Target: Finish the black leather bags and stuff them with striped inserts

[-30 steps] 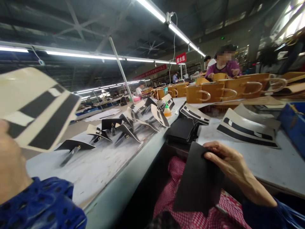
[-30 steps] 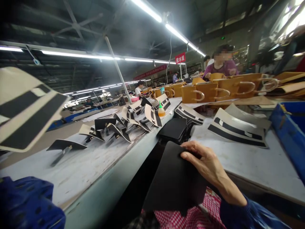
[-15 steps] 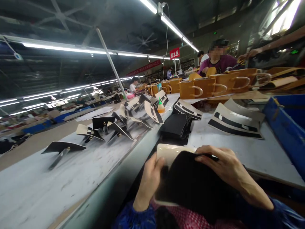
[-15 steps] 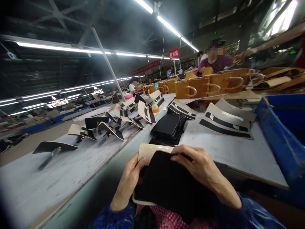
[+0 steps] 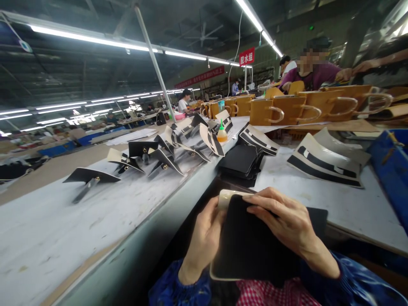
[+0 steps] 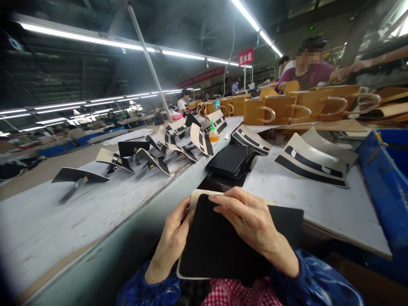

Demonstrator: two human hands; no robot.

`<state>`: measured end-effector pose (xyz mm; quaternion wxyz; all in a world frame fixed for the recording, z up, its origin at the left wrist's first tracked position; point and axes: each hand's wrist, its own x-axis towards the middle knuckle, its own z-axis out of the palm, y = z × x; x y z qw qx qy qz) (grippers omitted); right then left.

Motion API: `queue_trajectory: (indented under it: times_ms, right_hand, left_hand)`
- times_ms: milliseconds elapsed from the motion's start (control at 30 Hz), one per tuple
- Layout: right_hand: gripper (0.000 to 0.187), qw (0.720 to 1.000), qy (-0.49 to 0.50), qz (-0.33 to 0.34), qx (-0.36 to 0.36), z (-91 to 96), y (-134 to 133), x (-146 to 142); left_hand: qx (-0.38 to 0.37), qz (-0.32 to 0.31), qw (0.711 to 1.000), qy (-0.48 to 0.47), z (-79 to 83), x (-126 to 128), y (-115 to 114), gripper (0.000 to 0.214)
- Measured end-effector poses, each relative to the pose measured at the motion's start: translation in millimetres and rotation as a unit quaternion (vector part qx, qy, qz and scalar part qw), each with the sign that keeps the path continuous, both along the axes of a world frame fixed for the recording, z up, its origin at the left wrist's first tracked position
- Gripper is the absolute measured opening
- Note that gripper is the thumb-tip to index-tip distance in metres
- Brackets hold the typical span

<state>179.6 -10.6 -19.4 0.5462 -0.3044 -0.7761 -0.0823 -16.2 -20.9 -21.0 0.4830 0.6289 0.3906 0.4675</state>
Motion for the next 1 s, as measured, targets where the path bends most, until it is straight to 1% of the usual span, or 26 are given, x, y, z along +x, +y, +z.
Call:
queue_trajectory:
  times_ms: [167,333,433,567,733,900,1000]
  right_hand:
    - [0.020,0.998,-0.052,0.023,0.000,8.1,3,2]
    - [0.023,0.995,-0.092,0.032,0.015,8.4,6,-1]
    - [0.024,0.996,-0.088,0.015,0.027,7.5,5,-4]
    - [0.029,0.997,-0.065,-0.002,0.030,8.1,3,-8]
    - [0.031,0.997,-0.067,0.008,0.037,10.2,2,-9]
    - [0.035,0.998,-0.064,0.020,0.012,10.9,-1,-8]
    - [0.034,0.998,-0.055,0.018,0.015,9.9,0,-9]
  left_hand:
    - [0.003,-0.021,1.000,-0.019,2.3,0,-5,0.036]
    - [0.027,-0.021,0.999,0.000,1.6,-1,-7,0.040]
    - [0.035,-0.010,0.999,0.015,0.6,-2,-8,0.042]
    - [0.024,-0.015,1.000,-0.006,1.4,-1,-9,0.044]
    - [0.018,-0.024,0.999,-0.022,3.1,0,-11,0.044]
    - [0.041,-0.028,0.999,-0.015,3.1,-1,-11,0.043]
    - [0.052,-0.030,0.998,-0.010,3.1,-1,-13,0.044]
